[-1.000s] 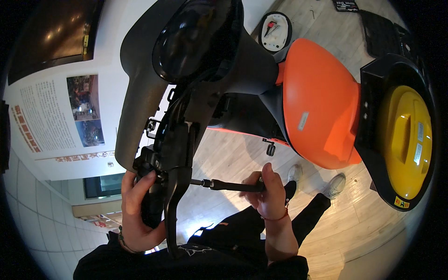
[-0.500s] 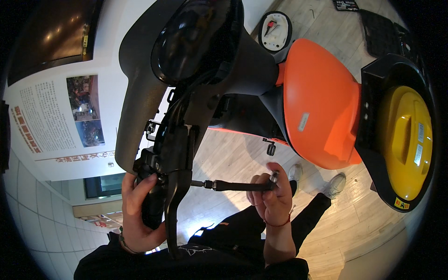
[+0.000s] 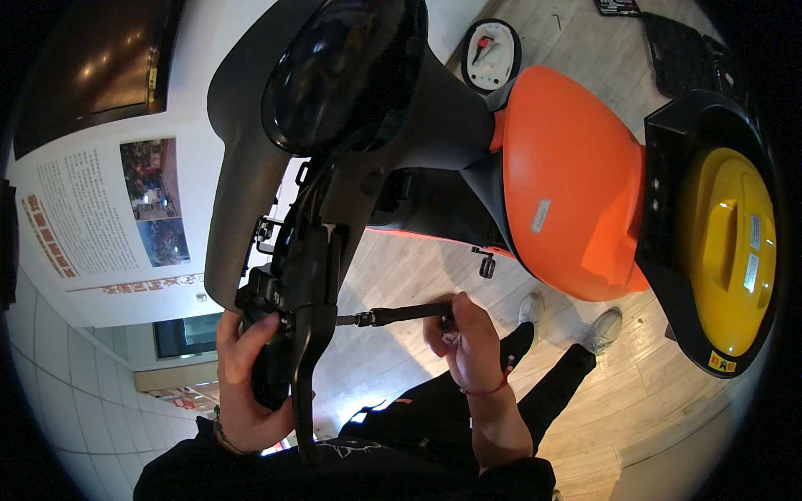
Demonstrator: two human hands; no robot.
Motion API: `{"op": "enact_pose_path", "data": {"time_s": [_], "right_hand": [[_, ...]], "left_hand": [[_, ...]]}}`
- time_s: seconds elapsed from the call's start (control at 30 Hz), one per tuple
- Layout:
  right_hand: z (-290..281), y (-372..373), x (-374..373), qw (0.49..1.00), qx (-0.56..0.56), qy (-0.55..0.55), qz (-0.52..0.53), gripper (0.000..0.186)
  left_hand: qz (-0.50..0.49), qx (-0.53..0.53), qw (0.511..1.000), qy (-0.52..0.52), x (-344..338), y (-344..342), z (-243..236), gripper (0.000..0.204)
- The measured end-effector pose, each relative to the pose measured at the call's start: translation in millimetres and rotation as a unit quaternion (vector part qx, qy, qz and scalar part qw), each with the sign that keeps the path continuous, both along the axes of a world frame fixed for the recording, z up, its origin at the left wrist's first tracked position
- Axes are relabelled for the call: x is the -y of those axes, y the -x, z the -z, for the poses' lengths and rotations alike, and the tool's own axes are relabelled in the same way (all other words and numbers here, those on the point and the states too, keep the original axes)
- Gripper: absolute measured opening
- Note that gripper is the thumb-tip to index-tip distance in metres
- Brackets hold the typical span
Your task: Disassembling the front panel and handlebars of an electric scooter.
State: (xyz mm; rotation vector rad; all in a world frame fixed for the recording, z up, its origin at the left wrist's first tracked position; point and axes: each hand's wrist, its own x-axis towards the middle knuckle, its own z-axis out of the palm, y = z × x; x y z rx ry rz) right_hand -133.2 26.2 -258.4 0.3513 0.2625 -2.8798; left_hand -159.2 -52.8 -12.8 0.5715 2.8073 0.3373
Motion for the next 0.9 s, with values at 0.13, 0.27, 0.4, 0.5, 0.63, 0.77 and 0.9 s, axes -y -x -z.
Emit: {"op": "enact_pose_path", "data": {"time_s": [0.13, 0.27, 0.4, 0.5, 0.63, 0.77, 0.9], "right_hand": [[-13.1, 0.9, -5.5, 0.999, -0.024, 0.006, 0.04, 0.039], [-3.4, -3.6, -3.1, 0.993, -0.068, 0.054, 0.08, 0.036], [-0.5, -7.0, 0.6, 0.981, -0.087, 0.123, 0.118, 0.04], [-2.1, -5.4, -6.4, 0.981, -0.109, 0.123, 0.103, 0.048], [-7.2, -2.4, -10.1, 0.995, -0.066, 0.0, 0.079, 0.053], [-3.6, -3.2, -9.0, 0.984, -0.05, -0.112, 0.126, 0.049], [10.1, -11.9, -2.9, 0.982, -0.028, -0.061, 0.178, 0.039]], "left_hand": [[-0.014, 0.002, 1.0, -0.019, 2.9, -1.7, 1.0, 0.074], [-0.001, 0.006, 1.0, -0.007, 0.0, 0.3, -0.5, 0.073], [0.017, -0.008, 1.0, 0.0, 1.8, 0.1, 2.4, 0.072], [0.02, -0.011, 1.0, 0.0, 2.1, 0.1, 2.1, 0.071], [0.021, -0.015, 1.0, 0.007, 1.5, 0.5, 1.0, 0.071], [0.018, -0.014, 1.0, 0.008, 2.3, 0.4, 1.6, 0.071], [0.014, -0.005, 1.0, -0.014, 5.0, 0.4, 2.0, 0.07]]}}
